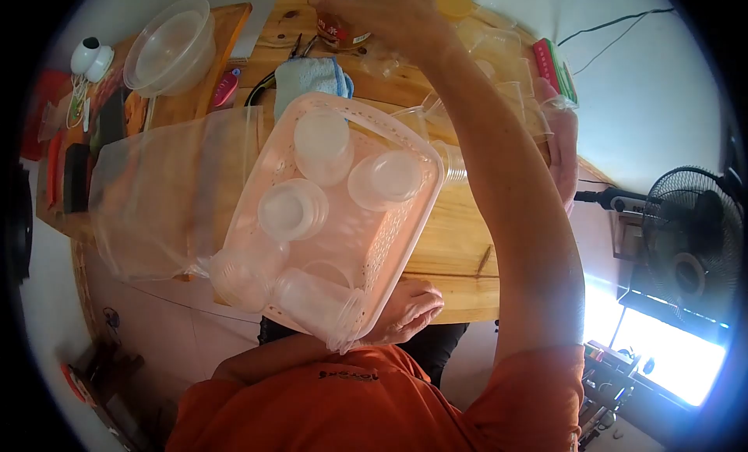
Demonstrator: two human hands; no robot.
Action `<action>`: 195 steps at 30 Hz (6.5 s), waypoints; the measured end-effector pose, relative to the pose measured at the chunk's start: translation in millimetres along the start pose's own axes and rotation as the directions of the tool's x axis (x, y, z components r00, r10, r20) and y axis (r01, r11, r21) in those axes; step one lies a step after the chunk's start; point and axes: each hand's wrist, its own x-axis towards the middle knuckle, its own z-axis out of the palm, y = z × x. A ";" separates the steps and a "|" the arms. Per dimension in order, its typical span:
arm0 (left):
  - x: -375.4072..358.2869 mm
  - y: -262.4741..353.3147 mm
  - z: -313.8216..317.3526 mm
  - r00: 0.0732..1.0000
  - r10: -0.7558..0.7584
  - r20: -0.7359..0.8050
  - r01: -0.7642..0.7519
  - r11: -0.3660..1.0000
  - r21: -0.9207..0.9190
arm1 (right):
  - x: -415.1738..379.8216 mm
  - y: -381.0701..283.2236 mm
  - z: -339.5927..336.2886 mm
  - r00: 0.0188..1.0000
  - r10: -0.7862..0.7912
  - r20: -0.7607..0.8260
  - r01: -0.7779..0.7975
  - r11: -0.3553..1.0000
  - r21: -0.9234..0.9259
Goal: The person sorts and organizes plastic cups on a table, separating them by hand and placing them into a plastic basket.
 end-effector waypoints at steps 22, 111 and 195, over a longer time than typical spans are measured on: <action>6.4 8.8 -5.9 0.998 -0.054 0.011 0.055 0.995 -0.082 | 75.1 -31.5 25.7 0.950 -0.292 -0.108 0.294 0.956 0.010; 13.8 15.4 -19.0 0.996 0.023 0.083 -0.019 0.999 -0.051 | 50.3 6.6 -45.6 0.878 -0.198 -0.435 0.255 0.964 0.076; -15.5 -5.5 -3.7 0.994 -0.080 0.076 0.079 0.997 0.015 | -280.0 -27.7 -28.5 0.906 -0.423 -0.030 0.418 0.879 0.231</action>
